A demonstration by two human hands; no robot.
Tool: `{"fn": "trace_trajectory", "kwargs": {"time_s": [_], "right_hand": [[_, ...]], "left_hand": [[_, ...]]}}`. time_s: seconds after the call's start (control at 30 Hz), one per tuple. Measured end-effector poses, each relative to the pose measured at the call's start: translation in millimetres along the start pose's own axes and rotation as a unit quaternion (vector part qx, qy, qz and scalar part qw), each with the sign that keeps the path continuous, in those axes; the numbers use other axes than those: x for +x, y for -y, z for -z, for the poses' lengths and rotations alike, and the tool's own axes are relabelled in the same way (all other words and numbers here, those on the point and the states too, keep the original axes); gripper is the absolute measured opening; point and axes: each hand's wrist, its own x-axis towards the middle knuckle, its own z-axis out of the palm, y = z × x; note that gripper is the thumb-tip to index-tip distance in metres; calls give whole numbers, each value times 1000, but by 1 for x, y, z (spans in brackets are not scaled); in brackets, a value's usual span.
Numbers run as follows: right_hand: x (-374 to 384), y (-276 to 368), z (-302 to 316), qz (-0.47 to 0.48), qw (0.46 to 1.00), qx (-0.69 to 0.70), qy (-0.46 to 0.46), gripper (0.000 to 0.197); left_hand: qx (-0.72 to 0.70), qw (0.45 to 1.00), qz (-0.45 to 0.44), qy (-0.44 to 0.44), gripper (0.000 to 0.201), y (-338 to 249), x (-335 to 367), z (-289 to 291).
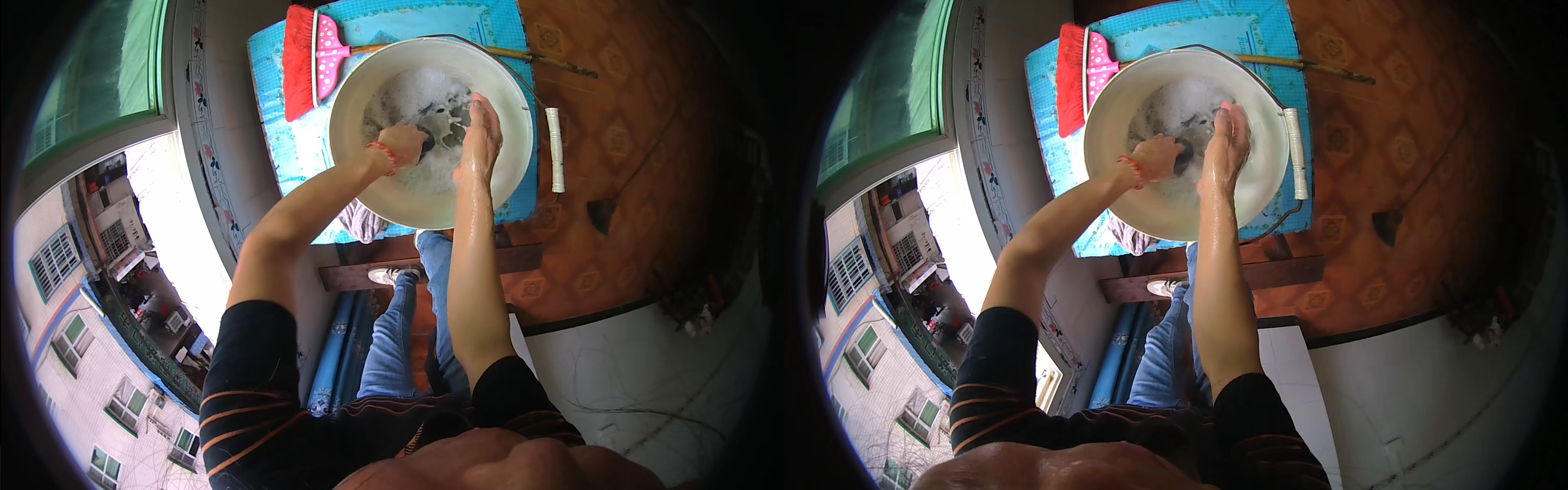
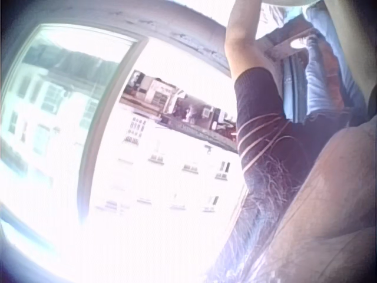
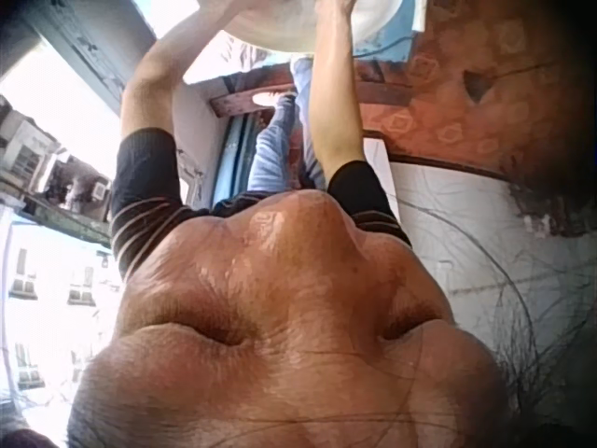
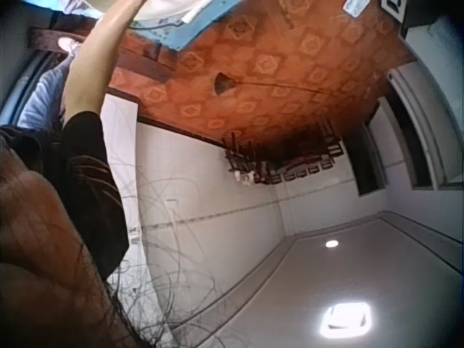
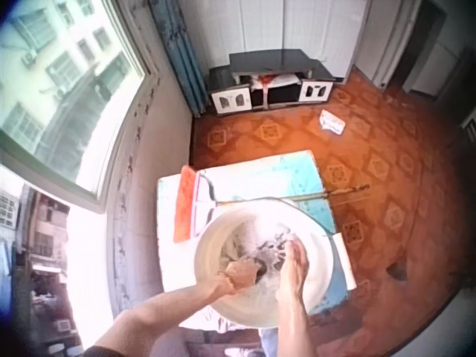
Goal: The person wipes the exterior window frame and sill with a blue cloth, then dips the cloth into a bucket of soapy water, wrings it out, and resumes wiping the frame. The task is performed from a head-mounted camera perspective on a balcony.
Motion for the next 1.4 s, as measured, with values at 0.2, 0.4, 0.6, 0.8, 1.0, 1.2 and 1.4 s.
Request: {"fn": "trace_trajectory", "kwargs": {"time_s": [0.2, 0.4, 0.6, 0.8, 1.0, 1.2, 1.4], "right_hand": [[-6, 10, -4, -50, 993, -36, 97, 54], [-36, 17, -14, -32, 963, 88, 253, 65], [-37, 4, -16, -167, 899, 279, 294, 69], [-28, 3, -6, -234, 840, 414, 262, 80], [-23, -32, 2, -271, 836, 396, 265, 44], [-57, -20, -13, -434, 473, 706, 300, 50], [-79, -18, -20, -475, 461, 658, 359, 48]], "left_hand": [[-193, 938, -166, -234, 30, -28, -180, 131], [-481, 786, -268, -282, 22, -51, -269, 197], [-459, 773, -184, -398, 16, -57, -211, 181], [-65, 895, -90, -432, 33, -53, -127, 70], [-177, 828, -79, -526, 34, -55, -172, 33], [-970, 233, -60, -37, 60, 3, -73, -20], [-876, 324, -334, 127, 68, 34, -51, 23]]}}
